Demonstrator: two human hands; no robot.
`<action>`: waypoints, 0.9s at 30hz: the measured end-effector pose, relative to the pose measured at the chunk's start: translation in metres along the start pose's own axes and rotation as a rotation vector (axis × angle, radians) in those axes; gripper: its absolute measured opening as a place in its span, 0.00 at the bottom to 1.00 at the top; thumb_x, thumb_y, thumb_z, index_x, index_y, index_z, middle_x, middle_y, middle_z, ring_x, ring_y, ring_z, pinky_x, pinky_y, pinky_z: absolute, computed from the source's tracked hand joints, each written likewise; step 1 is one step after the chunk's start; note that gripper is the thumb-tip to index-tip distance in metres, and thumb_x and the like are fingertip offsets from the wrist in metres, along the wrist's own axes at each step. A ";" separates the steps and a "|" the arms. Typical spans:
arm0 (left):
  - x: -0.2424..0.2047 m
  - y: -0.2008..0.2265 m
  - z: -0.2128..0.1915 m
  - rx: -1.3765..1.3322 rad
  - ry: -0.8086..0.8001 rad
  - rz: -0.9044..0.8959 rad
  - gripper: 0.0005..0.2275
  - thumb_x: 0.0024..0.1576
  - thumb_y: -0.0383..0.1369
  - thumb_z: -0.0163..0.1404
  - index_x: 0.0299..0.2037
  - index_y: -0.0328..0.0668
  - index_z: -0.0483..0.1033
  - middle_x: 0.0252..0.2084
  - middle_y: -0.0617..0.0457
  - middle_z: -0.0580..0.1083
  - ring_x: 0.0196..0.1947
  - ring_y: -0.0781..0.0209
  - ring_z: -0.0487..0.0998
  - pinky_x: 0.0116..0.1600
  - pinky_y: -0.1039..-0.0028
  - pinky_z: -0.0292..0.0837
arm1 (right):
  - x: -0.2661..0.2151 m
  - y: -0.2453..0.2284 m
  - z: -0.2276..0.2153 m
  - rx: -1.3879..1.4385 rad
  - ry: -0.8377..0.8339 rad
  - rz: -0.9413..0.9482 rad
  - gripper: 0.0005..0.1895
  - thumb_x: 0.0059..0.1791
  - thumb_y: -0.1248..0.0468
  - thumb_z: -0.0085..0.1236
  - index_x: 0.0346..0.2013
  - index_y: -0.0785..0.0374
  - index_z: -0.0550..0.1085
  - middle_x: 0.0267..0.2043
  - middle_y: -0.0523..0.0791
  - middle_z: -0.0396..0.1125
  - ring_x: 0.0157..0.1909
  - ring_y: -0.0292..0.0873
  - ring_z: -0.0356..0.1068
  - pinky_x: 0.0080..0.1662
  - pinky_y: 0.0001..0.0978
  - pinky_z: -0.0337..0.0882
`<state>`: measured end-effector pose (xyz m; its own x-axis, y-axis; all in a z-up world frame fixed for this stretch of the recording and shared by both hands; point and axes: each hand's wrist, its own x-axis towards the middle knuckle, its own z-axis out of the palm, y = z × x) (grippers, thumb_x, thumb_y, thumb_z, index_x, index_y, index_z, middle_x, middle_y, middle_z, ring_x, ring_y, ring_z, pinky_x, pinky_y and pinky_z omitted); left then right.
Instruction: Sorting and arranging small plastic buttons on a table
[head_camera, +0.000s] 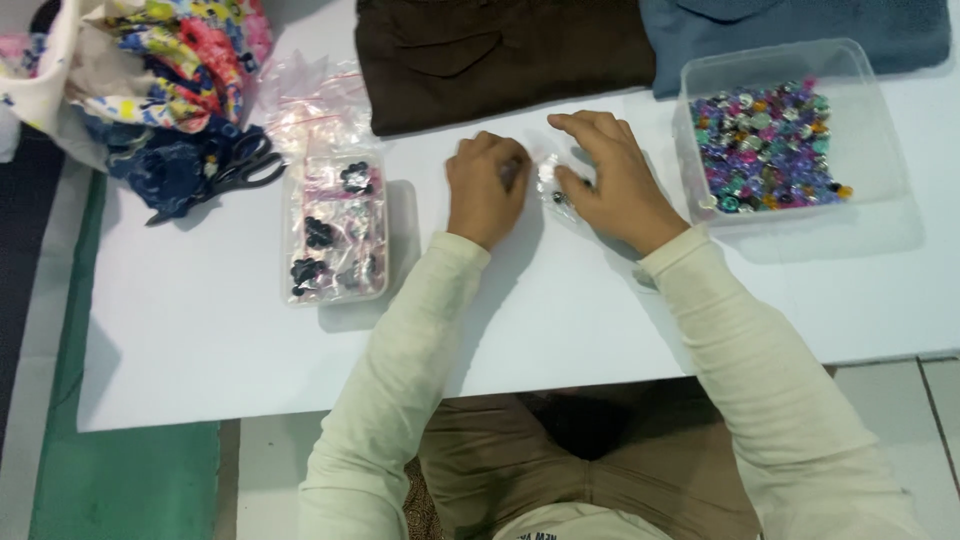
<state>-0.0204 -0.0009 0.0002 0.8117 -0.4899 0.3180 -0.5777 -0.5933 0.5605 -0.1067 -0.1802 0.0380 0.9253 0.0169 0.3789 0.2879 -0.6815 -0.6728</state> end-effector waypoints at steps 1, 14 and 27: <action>0.001 0.002 0.002 0.008 0.010 -0.012 0.03 0.55 0.30 0.58 0.36 0.50 0.80 0.40 0.54 0.71 0.48 0.48 0.72 0.54 0.53 0.64 | 0.001 -0.001 -0.001 0.008 -0.010 -0.012 0.27 0.50 0.70 0.59 0.65 0.63 0.71 0.53 0.53 0.63 0.60 0.60 0.62 0.61 0.50 0.59; -0.001 0.003 0.013 -0.009 -0.126 0.098 0.02 0.55 0.34 0.55 0.36 0.55 0.75 0.36 0.58 0.74 0.48 0.55 0.74 0.63 0.50 0.61 | 0.002 0.012 0.006 0.052 -0.101 0.127 0.07 0.56 0.72 0.55 0.48 0.64 0.78 0.33 0.51 0.73 0.36 0.49 0.73 0.40 0.40 0.71; -0.003 0.010 -0.005 -0.355 -0.057 0.167 0.03 0.60 0.36 0.50 0.39 0.52 0.75 0.33 0.53 0.79 0.41 0.46 0.82 0.51 0.56 0.75 | -0.001 0.017 0.007 0.121 -0.078 0.108 0.08 0.50 0.74 0.65 0.43 0.67 0.76 0.34 0.51 0.73 0.35 0.44 0.71 0.38 0.34 0.69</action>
<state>-0.0283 -0.0022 0.0090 0.6971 -0.6017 0.3899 -0.6279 -0.2499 0.7371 -0.1011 -0.1867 0.0209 0.9674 0.0081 0.2533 0.2092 -0.5898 -0.7800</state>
